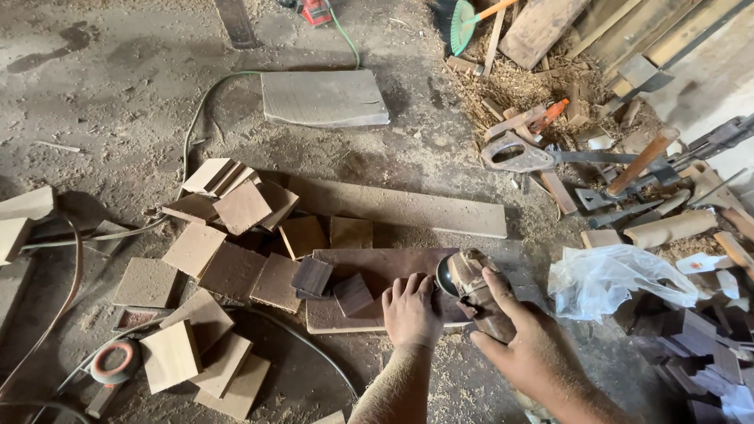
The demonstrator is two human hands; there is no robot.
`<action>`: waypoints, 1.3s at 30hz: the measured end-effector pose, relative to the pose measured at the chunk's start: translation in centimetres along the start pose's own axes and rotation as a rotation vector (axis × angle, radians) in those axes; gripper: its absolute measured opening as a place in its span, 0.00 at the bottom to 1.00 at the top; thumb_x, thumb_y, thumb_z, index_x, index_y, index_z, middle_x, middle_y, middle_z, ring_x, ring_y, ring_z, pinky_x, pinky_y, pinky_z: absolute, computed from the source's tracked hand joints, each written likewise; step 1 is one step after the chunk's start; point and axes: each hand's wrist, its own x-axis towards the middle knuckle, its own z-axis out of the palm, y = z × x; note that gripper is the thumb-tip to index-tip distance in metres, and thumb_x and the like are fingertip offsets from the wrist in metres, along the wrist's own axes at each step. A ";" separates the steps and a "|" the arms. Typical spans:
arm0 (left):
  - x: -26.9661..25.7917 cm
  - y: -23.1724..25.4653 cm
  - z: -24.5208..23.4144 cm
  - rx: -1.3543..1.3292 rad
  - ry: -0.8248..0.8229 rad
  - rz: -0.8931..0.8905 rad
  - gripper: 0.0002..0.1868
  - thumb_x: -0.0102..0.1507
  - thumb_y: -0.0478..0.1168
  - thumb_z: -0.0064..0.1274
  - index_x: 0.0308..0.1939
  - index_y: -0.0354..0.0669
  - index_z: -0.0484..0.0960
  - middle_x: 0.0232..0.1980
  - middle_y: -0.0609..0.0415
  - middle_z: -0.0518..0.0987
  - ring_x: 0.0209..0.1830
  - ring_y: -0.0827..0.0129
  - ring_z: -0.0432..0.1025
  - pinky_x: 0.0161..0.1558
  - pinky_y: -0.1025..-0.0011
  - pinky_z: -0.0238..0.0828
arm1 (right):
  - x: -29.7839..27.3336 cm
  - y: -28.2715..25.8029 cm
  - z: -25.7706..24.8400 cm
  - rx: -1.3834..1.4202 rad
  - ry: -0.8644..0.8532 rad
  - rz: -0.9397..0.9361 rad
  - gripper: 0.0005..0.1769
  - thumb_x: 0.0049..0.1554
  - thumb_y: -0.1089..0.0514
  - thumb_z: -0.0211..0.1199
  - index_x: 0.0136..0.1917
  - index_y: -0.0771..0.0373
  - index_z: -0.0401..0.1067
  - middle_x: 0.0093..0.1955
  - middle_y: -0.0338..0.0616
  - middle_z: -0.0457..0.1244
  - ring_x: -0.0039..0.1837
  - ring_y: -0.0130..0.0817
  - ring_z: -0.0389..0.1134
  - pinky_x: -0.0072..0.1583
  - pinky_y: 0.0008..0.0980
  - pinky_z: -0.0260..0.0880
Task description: Sanding the edges of small wooden blocks using a handheld angle grinder
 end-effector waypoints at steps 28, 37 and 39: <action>-0.8 -0.7 -0.5 -0.171 0.064 -0.026 0.21 0.56 0.52 0.49 0.49 0.50 0.80 0.48 0.55 0.84 0.56 0.62 0.76 0.64 0.58 0.62 | -3.1 1.9 -4.1 -0.031 -0.045 0.336 0.60 0.44 0.40 0.71 0.84 0.35 0.46 0.53 0.36 0.76 0.44 0.32 0.80 0.42 0.28 0.79; -0.7 0.4 -1.8 -0.076 0.009 0.017 0.15 0.65 0.53 0.50 0.49 0.58 0.87 0.50 0.60 0.81 0.55 0.66 0.73 0.61 0.61 0.60 | -2.6 2.2 -2.3 0.150 0.055 0.150 0.59 0.41 0.50 0.77 0.81 0.38 0.52 0.53 0.41 0.76 0.42 0.32 0.81 0.38 0.28 0.82; -0.5 0.1 -1.1 0.005 -0.058 0.021 0.18 0.68 0.58 0.46 0.56 0.63 0.84 0.55 0.58 0.78 0.59 0.63 0.70 0.62 0.59 0.58 | -2.3 1.9 -1.9 0.170 0.039 0.096 0.57 0.42 0.51 0.74 0.81 0.40 0.54 0.58 0.40 0.74 0.51 0.33 0.80 0.49 0.33 0.81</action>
